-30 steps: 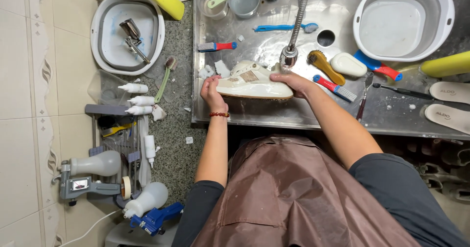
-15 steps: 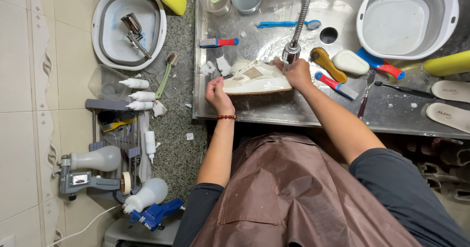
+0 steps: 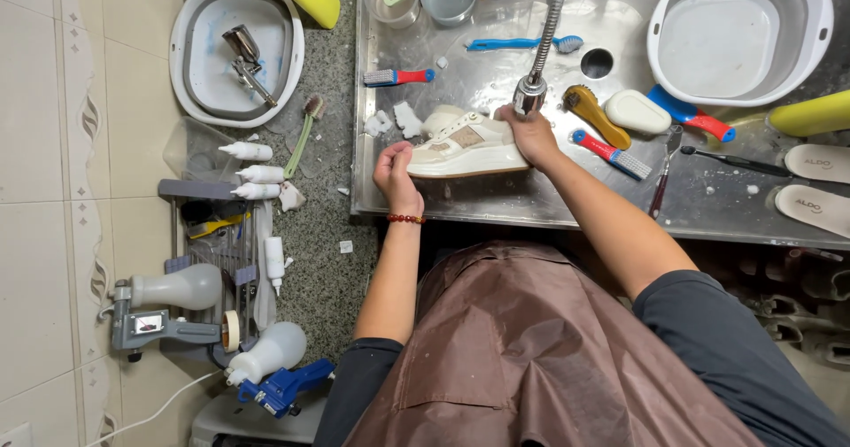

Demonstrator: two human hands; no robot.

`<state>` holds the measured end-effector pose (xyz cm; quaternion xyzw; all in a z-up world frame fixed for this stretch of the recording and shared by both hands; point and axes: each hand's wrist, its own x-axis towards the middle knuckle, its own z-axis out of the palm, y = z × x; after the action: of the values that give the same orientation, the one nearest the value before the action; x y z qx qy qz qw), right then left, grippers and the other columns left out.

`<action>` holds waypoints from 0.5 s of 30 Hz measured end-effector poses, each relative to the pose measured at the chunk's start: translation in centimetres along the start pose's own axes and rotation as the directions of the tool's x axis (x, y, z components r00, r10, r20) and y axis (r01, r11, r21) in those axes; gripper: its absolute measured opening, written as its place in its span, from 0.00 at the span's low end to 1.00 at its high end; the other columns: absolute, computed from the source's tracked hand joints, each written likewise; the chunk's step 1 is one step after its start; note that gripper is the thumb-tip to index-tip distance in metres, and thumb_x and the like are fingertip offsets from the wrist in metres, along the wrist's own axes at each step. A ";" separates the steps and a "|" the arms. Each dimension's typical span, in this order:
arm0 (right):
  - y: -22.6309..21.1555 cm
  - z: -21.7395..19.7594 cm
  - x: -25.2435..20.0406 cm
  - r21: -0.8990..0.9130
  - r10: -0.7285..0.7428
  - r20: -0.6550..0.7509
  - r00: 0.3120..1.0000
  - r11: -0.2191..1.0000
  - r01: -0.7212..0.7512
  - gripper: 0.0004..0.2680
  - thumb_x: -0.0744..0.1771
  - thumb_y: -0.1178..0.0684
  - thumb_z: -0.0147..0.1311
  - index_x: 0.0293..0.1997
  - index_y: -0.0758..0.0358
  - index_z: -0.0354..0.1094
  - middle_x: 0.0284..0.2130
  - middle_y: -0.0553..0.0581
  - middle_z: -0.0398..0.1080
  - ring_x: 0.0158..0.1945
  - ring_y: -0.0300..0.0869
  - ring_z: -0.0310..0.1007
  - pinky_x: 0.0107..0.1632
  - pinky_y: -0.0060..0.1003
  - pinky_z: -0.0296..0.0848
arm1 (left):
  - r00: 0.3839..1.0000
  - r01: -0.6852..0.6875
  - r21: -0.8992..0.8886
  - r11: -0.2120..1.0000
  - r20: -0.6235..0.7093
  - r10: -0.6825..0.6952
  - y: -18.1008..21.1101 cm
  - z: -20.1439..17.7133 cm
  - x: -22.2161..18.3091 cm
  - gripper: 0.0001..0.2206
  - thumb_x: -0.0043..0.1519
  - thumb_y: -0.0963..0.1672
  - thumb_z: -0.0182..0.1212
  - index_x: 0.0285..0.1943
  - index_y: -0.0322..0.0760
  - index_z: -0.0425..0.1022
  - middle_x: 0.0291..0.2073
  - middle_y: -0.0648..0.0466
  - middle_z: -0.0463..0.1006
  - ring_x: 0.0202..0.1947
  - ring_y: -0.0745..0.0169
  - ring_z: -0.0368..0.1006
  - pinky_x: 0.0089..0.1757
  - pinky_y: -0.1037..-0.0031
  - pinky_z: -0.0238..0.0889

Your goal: Cleaning a white sneaker with a brush and water at a sink.

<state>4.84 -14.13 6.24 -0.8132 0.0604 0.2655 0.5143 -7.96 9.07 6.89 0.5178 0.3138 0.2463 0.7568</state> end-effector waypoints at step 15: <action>2.4 -1.4 -1.7 0.563 -0.205 0.150 0.967 0.822 0.087 0.14 0.69 0.51 0.48 0.61 0.62 0.68 0.52 0.54 0.73 0.53 0.37 0.71 0.57 0.32 0.67 | 0.953 0.300 0.032 0.953 0.026 -0.301 0.4 -2.7 1.2 0.10 0.59 0.41 0.59 0.42 0.24 0.81 0.39 0.47 0.82 0.41 0.57 0.76 0.45 0.71 0.67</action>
<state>2.99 -16.72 5.65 -0.6009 0.0185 0.2781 0.7491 -9.16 11.72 6.27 0.4783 0.3806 0.1162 0.7829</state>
